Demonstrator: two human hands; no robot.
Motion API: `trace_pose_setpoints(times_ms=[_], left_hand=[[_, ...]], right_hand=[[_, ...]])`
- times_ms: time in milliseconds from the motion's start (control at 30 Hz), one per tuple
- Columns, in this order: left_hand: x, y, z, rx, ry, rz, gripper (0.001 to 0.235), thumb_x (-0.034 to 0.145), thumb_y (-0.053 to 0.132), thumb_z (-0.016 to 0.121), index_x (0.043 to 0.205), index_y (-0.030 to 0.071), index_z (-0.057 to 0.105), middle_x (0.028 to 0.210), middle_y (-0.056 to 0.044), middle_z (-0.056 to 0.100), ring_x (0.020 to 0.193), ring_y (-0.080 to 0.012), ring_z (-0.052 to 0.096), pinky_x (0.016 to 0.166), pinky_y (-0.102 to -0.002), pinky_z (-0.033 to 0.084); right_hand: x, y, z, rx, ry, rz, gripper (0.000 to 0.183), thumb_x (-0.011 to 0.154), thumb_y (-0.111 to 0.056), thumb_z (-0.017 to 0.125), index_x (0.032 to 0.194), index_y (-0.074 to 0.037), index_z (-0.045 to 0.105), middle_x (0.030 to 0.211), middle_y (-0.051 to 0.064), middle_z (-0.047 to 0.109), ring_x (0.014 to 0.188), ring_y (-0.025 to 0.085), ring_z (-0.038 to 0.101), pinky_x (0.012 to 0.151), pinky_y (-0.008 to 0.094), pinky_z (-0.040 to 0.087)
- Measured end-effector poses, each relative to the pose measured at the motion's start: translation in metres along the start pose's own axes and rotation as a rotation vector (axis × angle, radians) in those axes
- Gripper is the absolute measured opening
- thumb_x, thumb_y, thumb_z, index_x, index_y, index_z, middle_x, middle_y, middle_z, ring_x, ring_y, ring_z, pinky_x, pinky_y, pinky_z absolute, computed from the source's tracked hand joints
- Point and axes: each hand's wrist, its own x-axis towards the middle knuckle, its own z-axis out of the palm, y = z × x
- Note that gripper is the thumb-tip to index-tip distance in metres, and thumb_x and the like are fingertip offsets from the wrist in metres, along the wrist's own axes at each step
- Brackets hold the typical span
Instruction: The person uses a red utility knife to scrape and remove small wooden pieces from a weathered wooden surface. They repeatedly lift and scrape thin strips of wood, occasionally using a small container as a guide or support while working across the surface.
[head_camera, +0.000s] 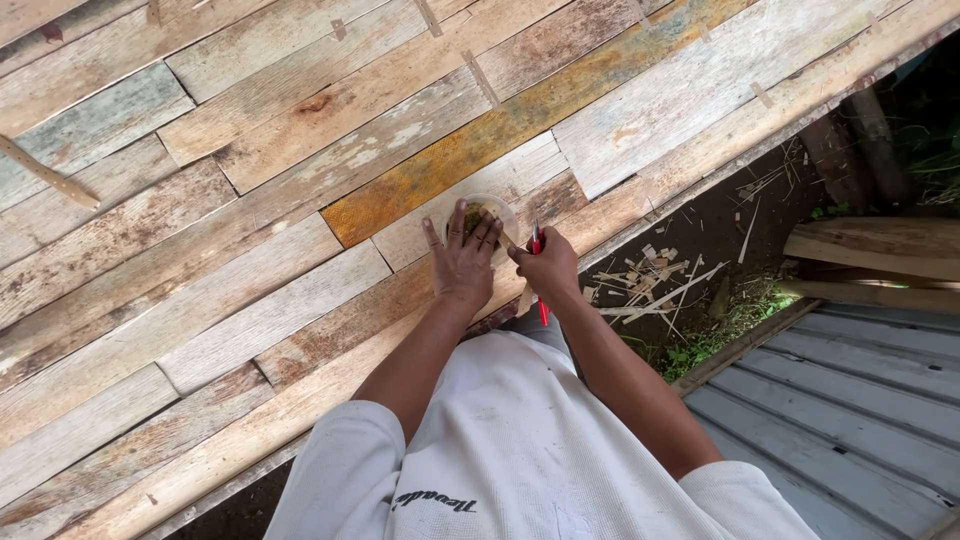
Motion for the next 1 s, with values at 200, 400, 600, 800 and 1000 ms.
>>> trace_pose_setpoints(times_ms=[200,400,600,800,1000], left_hand=[[-0.003,0.001,-0.005,0.029,-0.034,-0.003,0.079,0.102,0.050,0.052,0.166,0.034,0.009,0.174,0.015,0.005,0.157,-0.0364,-0.020,0.120,-0.080,-0.010],[-0.001,0.003,0.001,0.068,-0.010,0.008,0.079,0.103,0.049,0.052,0.167,0.033,0.008,0.174,0.014,0.004,0.158,-0.0363,-0.018,0.121,-0.079,-0.010],[-0.003,0.004,-0.001,0.083,-0.014,0.010,0.081,0.102,0.049,0.053,0.166,0.033,0.007,0.174,0.014,0.003,0.157,-0.0360,-0.019,0.120,-0.080,-0.012],[0.000,0.006,-0.002,0.108,-0.032,-0.011,0.079,0.103,0.053,0.050,0.167,0.032,0.008,0.174,0.012,0.001,0.157,-0.0365,-0.020,0.118,-0.083,-0.011],[-0.006,0.006,-0.015,-0.149,0.188,0.090,0.066,0.098,0.043,0.058,0.159,0.024,0.040,0.169,0.002,0.033,0.159,-0.0388,0.007,0.113,-0.090,-0.005]], right_hand=[[-0.026,0.012,-0.019,0.265,-0.010,0.041,0.033,0.079,-0.018,0.087,0.090,-0.004,0.059,0.067,0.007,0.061,0.055,0.017,0.071,0.049,0.021,0.052],[-0.035,0.023,-0.024,0.432,-0.040,-0.022,0.031,0.082,-0.009,0.085,0.089,-0.001,0.057,0.068,0.008,0.055,0.053,0.021,0.070,0.052,0.023,0.054],[-0.053,0.014,-0.039,0.491,-0.030,-0.018,0.032,0.081,-0.008,0.086,0.088,-0.002,0.055,0.067,0.007,0.052,0.053,0.021,0.069,0.052,0.024,0.056],[-0.089,0.003,-0.072,0.572,0.001,-0.064,0.033,0.076,0.001,0.087,0.083,-0.002,0.055,0.062,0.011,0.053,0.047,0.023,0.065,0.040,0.026,0.047],[-0.088,0.007,-0.106,0.699,0.087,-0.127,0.028,0.085,-0.007,0.085,0.086,-0.007,0.057,0.066,0.007,0.056,0.052,0.020,0.066,0.044,0.024,0.049]])
